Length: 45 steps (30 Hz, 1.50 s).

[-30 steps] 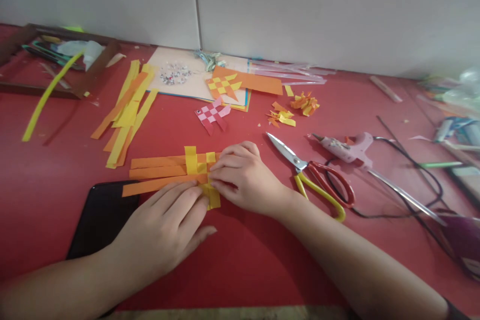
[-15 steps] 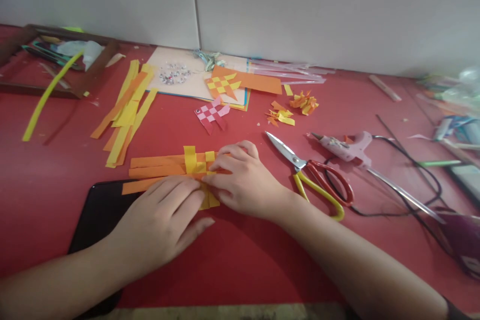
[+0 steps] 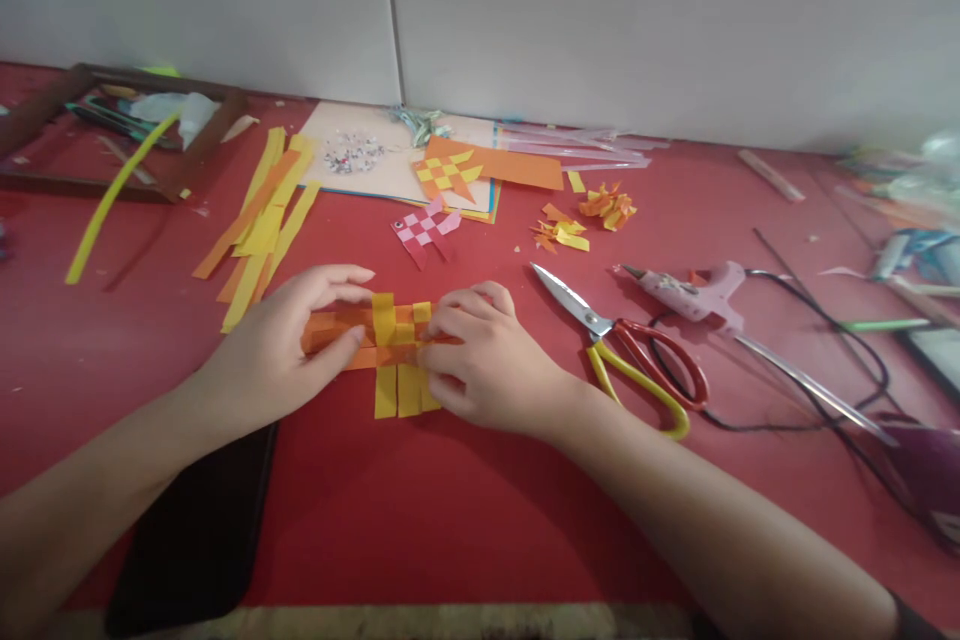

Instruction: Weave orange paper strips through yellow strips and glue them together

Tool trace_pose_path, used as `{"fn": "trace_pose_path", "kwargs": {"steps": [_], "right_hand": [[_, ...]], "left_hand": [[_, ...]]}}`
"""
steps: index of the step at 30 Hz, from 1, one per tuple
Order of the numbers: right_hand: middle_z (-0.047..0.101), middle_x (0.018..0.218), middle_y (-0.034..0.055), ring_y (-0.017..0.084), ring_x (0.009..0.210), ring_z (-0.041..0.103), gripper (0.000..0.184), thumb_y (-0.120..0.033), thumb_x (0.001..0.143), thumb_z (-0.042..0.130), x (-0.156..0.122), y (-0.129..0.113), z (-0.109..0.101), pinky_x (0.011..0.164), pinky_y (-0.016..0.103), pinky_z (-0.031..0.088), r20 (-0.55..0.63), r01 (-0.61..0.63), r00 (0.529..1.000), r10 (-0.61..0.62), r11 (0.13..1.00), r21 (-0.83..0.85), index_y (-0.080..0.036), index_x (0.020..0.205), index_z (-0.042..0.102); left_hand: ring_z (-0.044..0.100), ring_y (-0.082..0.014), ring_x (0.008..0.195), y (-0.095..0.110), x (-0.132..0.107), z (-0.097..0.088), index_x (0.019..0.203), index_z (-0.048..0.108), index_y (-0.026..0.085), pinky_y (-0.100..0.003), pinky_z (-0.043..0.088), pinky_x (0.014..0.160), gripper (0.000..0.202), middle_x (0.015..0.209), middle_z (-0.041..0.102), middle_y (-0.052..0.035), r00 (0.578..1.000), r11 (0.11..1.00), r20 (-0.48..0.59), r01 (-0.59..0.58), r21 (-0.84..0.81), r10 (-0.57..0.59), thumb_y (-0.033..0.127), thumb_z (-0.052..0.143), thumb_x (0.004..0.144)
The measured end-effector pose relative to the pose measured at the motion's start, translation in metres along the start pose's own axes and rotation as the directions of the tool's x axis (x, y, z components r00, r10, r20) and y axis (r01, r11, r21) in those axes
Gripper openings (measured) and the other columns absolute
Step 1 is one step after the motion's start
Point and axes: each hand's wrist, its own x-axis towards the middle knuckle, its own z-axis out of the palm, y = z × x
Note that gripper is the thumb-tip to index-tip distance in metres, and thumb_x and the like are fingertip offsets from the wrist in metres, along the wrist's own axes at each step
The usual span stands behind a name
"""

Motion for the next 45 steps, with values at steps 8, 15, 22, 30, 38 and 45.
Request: {"fn": "trace_pose_path", "kwargs": {"steps": [8,15,22,30,38,45], "right_hand": [[0.067,0.090,0.0026,0.021,0.097,0.056,0.023,-0.016,0.083,0.055,0.000,0.001,0.000,0.088,0.040,0.031,-0.008,-0.001,1.000,0.001,1.000,0.010,-0.025,0.092,0.074],[0.068,0.091,0.0025,0.022,0.100,0.055,0.025,-0.018,0.086,0.054,0.000,0.001,0.000,0.089,0.042,0.032,-0.010,0.004,1.000,-0.003,1.000,0.016,-0.027,0.097,0.074],[0.068,0.093,0.0029,0.023,0.099,0.055,0.023,-0.018,0.085,0.055,0.000,0.002,0.001,0.089,0.042,0.031,-0.012,0.002,1.000,-0.002,1.000,0.014,-0.026,0.094,0.075],[0.068,0.091,0.0024,0.022,0.098,0.055,0.021,-0.018,0.086,0.055,0.000,0.002,0.001,0.087,0.042,0.032,-0.015,0.011,1.000,-0.010,1.000,0.015,-0.025,0.091,0.074],[0.067,0.089,0.0032,0.023,0.098,0.056,0.021,-0.017,0.085,0.054,-0.001,0.002,0.002,0.087,0.043,0.033,-0.035,0.014,0.999,-0.014,1.000,0.021,-0.024,0.090,0.073],[0.069,0.089,0.0040,0.021,0.096,0.059,0.025,-0.015,0.084,0.052,0.000,0.000,0.003,0.087,0.042,0.035,-0.031,-0.058,0.998,0.060,0.996,0.071,-0.021,0.101,0.069]], "left_hand": [[0.067,-0.0168,0.092,0.002,-0.006,0.003,0.114,0.052,0.026,-0.030,0.052,0.077,0.032,0.101,0.071,0.0017,0.995,0.998,0.090,-0.046,-0.037,0.049,0.012,0.041,0.088],[0.063,-0.0235,0.082,0.001,-0.006,0.009,0.104,0.058,0.018,-0.040,0.048,0.076,0.028,0.089,0.070,-0.0041,0.963,0.945,0.058,-0.271,0.185,0.265,0.009,0.044,0.081],[0.058,-0.0239,0.079,-0.001,-0.005,0.012,0.093,0.059,0.018,-0.038,0.044,0.072,0.010,0.083,0.066,-0.0051,0.950,0.907,0.108,-0.312,0.282,0.293,0.024,0.052,0.090],[0.057,-0.0222,0.083,-0.002,-0.003,0.014,0.083,0.062,0.017,-0.037,0.045,0.075,0.016,0.084,0.064,-0.0045,0.936,0.903,0.181,-0.341,0.261,0.301,0.022,0.051,0.093],[0.057,-0.0224,0.084,0.001,-0.003,0.014,0.084,0.063,0.015,-0.039,0.046,0.077,0.018,0.086,0.065,-0.0052,0.921,0.881,0.162,-0.388,0.272,0.355,0.020,0.048,0.094],[0.055,-0.0239,0.084,-0.001,-0.004,0.015,0.090,0.060,0.014,-0.040,0.047,0.076,0.016,0.086,0.062,-0.0082,0.924,0.888,0.182,-0.375,0.267,0.335,0.020,0.045,0.092]]}}
